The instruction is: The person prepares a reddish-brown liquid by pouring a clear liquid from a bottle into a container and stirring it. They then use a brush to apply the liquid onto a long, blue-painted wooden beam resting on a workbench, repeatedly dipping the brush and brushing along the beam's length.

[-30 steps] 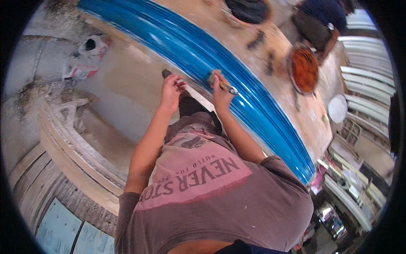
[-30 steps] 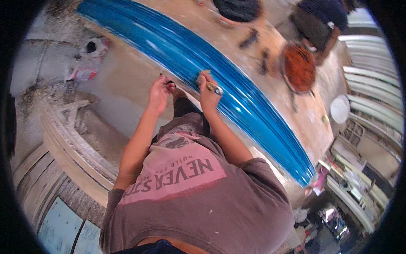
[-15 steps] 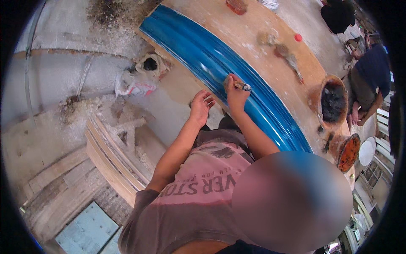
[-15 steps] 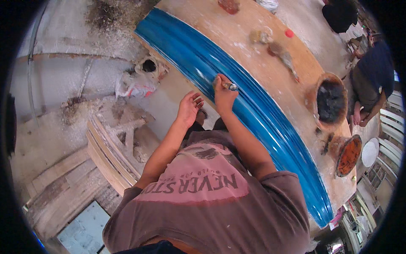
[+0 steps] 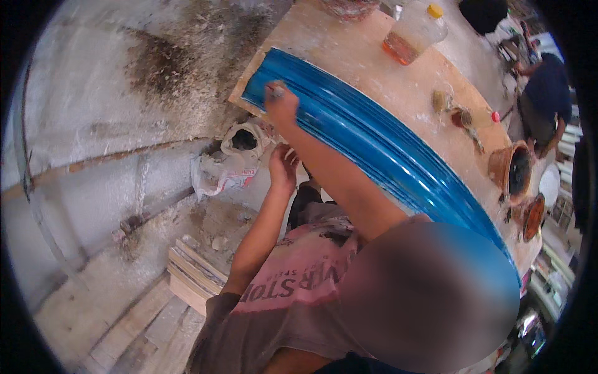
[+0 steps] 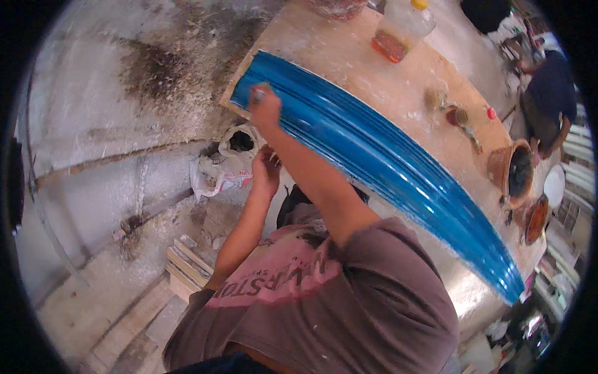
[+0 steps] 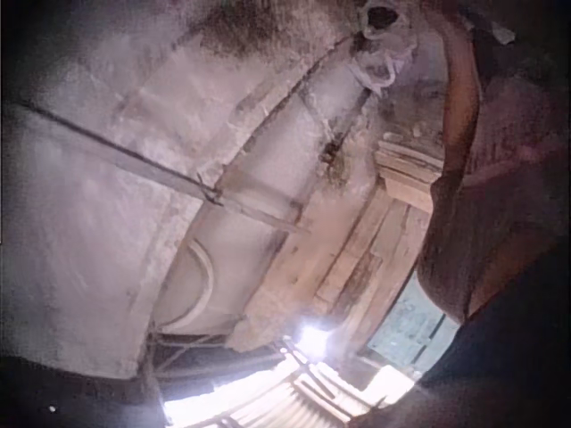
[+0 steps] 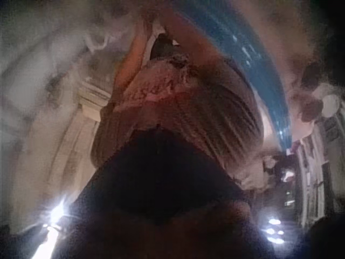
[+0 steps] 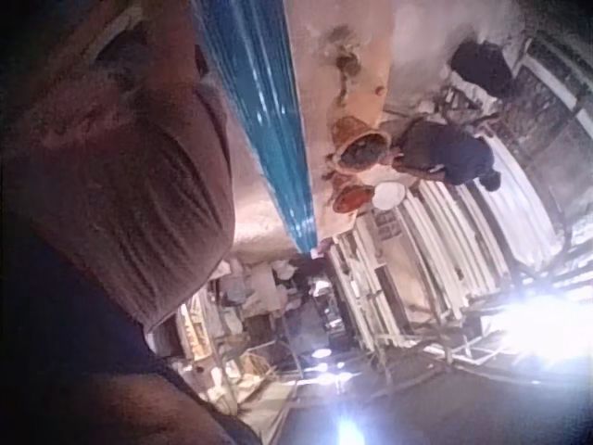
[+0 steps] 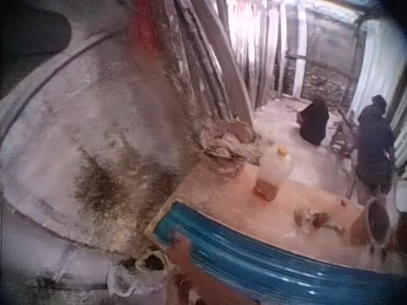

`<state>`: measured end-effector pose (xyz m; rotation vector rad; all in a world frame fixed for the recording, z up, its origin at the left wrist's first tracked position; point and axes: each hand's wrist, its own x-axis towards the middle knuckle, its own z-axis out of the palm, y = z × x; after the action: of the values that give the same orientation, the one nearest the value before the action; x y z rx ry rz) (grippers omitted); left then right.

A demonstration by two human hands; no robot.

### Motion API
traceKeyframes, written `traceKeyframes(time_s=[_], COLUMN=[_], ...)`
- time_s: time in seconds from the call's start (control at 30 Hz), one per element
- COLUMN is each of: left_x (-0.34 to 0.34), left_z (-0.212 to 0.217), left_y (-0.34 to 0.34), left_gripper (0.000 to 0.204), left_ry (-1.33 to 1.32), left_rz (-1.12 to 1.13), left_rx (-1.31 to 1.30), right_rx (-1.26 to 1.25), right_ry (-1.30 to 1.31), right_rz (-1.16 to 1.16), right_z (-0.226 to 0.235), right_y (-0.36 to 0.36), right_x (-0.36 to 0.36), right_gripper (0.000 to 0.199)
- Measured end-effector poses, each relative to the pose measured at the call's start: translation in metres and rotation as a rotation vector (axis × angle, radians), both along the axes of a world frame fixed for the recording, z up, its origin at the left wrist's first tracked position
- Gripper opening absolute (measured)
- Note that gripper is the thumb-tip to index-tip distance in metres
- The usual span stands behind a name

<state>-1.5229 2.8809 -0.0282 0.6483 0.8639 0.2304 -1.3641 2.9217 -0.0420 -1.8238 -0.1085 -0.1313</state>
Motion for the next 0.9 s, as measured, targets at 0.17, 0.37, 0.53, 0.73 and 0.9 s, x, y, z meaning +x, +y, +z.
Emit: traceKeyframes(time_s=[0.17,0.37,0.53,0.73,0.9], left_x=[0.007,0.011,0.013,0.039,0.033], left_z=[-0.015,-0.031,-0.052,-0.056,-0.057], left_y=[0.038,0.045,0.020,-0.048,-0.097], left_gripper=[0.035,0.015,0.015,0.017,0.015], left_ry=[-0.149,0.213,0.131,0.324,0.120], left_rz=[-0.128,0.012,-0.083,0.029,0.035], left_rx=[-0.017,-0.173,-0.207,0.038,0.243], right_rx=[0.064,-0.171,-0.243,-0.417,-1.224], right_ry=[0.259,-0.010,0.091,0.269,0.004], right_rz=[0.000,0.016,-0.135,-0.653,-0.897], right_z=[0.019,-0.001,0.036,0.030,0.062], right_y=[0.085,-0.066,-0.287,-0.557,-0.724], right_x=[0.056,0.023,-0.058,-0.162,-0.201], right_gripper=[0.026,0.022,0.022,0.019,0.011])
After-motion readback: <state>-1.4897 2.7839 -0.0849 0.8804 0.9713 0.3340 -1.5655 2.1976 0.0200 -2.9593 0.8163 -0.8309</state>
